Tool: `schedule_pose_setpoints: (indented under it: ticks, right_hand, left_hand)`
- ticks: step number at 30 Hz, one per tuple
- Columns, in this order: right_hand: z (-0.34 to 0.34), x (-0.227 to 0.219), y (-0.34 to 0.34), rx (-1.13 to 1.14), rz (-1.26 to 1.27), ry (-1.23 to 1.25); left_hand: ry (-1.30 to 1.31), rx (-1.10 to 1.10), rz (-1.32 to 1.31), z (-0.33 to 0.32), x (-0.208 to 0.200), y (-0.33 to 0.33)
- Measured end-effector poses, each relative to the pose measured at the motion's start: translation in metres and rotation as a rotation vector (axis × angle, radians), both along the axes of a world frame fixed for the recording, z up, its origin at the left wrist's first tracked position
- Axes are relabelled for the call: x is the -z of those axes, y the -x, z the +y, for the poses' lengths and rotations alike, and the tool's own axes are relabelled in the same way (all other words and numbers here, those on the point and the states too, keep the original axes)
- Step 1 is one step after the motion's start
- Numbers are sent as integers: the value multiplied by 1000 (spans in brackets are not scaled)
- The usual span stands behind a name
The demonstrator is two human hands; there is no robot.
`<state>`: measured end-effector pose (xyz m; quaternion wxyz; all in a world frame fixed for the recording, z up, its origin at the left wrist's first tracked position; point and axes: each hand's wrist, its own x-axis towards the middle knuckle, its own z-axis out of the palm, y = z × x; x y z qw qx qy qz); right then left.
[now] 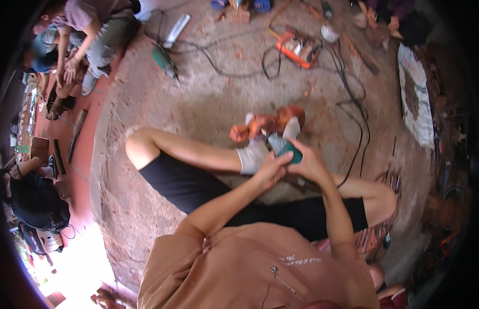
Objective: The person sits cross-legged on the floor and uses a green rotary tool to carve a reddish-brown wooden figurine. They hold the figurine with their left hand and guide the tool with their right, rotating the piece to work on different sides. The person occasionally pauses to inspect the carving before resuming work.
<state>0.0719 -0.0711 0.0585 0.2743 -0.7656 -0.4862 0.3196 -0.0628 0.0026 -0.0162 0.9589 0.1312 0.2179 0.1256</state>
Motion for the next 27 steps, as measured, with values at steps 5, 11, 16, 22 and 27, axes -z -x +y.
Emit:
schedule_pose_setpoints:
  ticks: [5, 11, 16, 22, 27]
  right_hand:
    - [3, -10, 2, -11, -5, 44]
    - [0, -6, 4, 35, 8, 12]
    - [-3, -4, 3, 38, 22, 10]
    - [-5, -5, 1, 31, 45, -7]
    - [-7, -2, 1, 25, 25, 13]
  left_hand:
    - [7, -13, -31, 1, -3, -1]
    - [-37, 17, -28, 4, -4, -2]
    - [-34, 18, -54, 2, 2, -2]
    - [-6, 5, -50, -1, 6, -4]
    - [12, 7, -37, 0, 3, -2]
